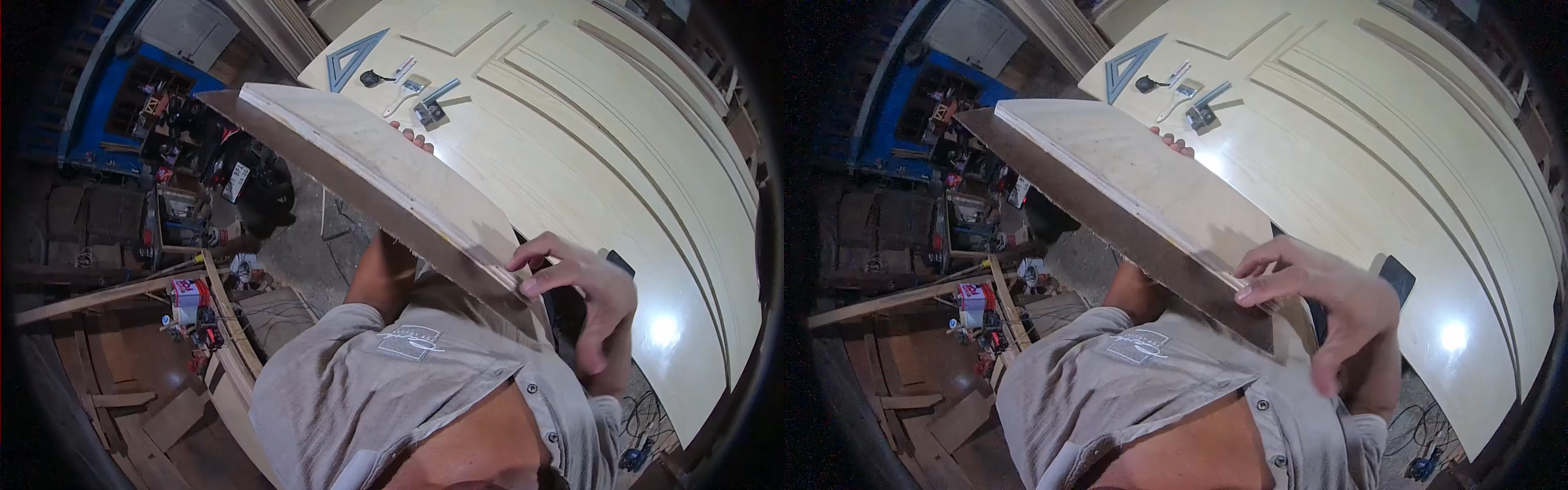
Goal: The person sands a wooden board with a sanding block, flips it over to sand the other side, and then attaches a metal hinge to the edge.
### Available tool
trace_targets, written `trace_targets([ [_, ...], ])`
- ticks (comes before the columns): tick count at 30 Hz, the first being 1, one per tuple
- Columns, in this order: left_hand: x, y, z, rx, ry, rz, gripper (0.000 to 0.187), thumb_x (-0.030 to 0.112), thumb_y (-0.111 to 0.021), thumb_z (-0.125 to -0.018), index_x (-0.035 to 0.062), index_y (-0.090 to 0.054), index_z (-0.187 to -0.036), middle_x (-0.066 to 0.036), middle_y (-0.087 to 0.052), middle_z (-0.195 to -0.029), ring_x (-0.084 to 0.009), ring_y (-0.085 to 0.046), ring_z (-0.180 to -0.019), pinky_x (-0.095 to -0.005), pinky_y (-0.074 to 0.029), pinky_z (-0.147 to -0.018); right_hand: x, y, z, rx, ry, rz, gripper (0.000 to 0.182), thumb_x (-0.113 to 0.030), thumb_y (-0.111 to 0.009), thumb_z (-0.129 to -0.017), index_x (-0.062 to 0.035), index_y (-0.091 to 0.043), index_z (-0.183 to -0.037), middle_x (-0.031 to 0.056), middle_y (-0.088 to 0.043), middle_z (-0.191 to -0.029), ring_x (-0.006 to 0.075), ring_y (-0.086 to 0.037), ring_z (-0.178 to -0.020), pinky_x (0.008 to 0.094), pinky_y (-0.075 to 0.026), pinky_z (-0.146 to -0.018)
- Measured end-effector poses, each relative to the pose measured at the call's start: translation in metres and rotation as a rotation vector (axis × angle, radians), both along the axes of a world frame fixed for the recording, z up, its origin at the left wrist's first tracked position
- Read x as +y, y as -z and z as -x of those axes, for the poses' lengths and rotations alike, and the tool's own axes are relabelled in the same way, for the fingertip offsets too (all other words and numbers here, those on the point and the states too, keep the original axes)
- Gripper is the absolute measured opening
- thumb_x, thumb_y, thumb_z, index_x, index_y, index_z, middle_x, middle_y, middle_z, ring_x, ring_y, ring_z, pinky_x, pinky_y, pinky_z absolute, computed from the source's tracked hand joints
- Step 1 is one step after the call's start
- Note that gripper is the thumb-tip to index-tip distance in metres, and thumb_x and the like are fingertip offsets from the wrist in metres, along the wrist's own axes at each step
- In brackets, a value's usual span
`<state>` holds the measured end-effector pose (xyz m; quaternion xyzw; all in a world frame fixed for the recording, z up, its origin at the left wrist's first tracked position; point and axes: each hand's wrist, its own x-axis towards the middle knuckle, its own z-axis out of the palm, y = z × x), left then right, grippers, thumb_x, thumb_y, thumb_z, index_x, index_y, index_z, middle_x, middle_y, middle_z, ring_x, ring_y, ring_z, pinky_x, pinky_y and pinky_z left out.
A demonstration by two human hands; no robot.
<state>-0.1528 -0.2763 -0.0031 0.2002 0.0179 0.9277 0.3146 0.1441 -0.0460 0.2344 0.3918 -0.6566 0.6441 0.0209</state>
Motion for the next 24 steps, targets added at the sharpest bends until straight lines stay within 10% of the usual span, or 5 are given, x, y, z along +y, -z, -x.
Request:
trace_targets([
  [6, 0.01, -0.051, -0.047, -0.11, -0.198, 0.19, 0.043, 0.036, -0.049, -0.105, 0.0084, -0.046, -0.137, -0.014, -0.06, -0.108, -0.0298, -0.059, -0.093, -0.049, -0.049, -0.086, -0.034, -0.025, 0.045, -0.165, 0.292, -0.123, 0.07, -0.062, -0.037, -0.103, -0.0053, -0.067, -0.129, 0.0194, -0.054, -0.127, 0.0293, -0.052, -0.117, 0.0395, -0.04, -0.102],
  [24, 0.014, -0.047, -0.049, 0.132, -0.249, 0.126, 0.055, 0.037, -0.057, -0.102, 0.0026, -0.042, -0.142, -0.021, -0.063, -0.11, -0.0338, -0.066, -0.1, -0.0482, -0.055, -0.086, -0.053, -0.005, 0.055, -0.001, 0.336, -0.123, 0.056, -0.061, -0.057, -0.096, -0.0178, -0.07, -0.129, 0.0159, -0.053, -0.123, 0.029, -0.056, -0.108, 0.04, -0.045, -0.094],
])
